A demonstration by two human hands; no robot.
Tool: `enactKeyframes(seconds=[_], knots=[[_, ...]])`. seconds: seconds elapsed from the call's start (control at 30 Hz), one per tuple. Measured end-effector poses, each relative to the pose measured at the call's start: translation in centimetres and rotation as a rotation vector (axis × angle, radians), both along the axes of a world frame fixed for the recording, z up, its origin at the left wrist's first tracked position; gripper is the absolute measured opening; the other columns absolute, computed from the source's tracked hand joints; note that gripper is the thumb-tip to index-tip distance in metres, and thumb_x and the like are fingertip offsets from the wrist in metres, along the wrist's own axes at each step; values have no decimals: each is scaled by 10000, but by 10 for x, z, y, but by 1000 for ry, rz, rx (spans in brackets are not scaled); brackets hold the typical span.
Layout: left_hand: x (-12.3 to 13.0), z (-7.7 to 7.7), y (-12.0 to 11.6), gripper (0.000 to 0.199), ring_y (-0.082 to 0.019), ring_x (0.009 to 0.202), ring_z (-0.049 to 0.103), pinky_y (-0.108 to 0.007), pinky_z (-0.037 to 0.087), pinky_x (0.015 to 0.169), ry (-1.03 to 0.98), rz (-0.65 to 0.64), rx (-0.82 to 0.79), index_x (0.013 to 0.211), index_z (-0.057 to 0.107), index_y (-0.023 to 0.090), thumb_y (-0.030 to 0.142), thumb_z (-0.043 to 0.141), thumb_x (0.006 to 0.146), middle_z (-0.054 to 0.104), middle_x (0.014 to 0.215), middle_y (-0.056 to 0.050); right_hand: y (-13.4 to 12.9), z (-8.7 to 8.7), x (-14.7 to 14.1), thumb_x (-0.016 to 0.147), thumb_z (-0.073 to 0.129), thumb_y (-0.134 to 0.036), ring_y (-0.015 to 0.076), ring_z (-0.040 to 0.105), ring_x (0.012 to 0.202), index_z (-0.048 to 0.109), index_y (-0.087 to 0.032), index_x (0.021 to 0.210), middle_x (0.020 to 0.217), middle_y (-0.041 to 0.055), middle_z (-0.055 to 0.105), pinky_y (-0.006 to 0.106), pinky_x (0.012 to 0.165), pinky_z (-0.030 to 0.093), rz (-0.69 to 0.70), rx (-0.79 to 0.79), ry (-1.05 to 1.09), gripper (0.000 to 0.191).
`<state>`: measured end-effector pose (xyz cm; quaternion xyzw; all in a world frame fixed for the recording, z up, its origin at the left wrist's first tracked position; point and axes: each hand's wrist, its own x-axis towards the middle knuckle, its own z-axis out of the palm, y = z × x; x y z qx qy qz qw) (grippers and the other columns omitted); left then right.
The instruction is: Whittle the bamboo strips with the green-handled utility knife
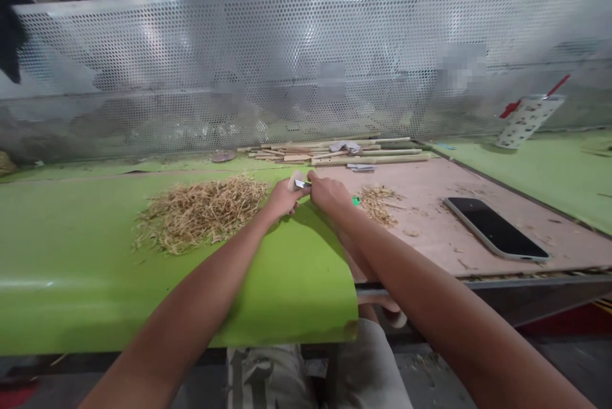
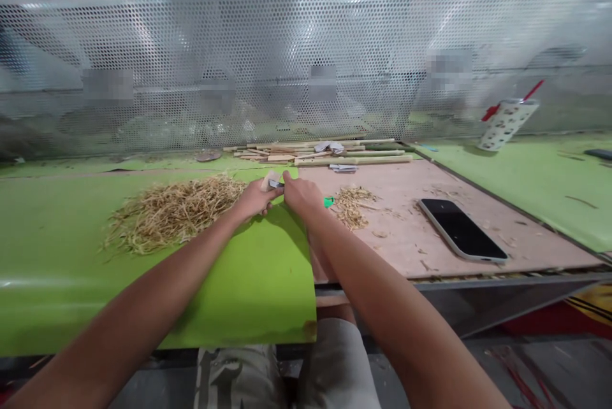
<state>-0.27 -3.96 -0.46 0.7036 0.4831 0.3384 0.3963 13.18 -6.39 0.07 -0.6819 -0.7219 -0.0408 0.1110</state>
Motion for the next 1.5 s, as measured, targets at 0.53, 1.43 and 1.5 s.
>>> enactKeyframes(seconds=[0.53, 1.43, 1.5], knots=[[0, -5, 2, 278, -88, 391, 503, -192, 380, 373, 39, 7, -11, 867, 588, 164, 400, 661, 741, 550, 548, 14, 1, -3, 3, 889, 394, -236, 280, 648, 917, 458, -168, 1207, 1014, 162, 674, 342, 699, 456, 38, -30, 108, 331], [10, -5, -5, 372, -87, 342, 435, -219, 318, 338, -8, 188, -94, 700, 551, 161, 526, 620, 724, 506, 515, 5, -5, 5, -13, 959, 305, -183, 249, 665, 927, 471, -112, 1217, 984, 198, 673, 311, 733, 463, -168, 42, 81, 315], [10, -3, -8, 362, -87, 357, 449, -221, 339, 350, -35, 168, -77, 726, 555, 159, 514, 622, 731, 527, 550, -4, -4, 7, -9, 946, 335, -197, 260, 659, 932, 453, -118, 1236, 982, 190, 677, 321, 734, 454, -170, 58, 105, 323]])
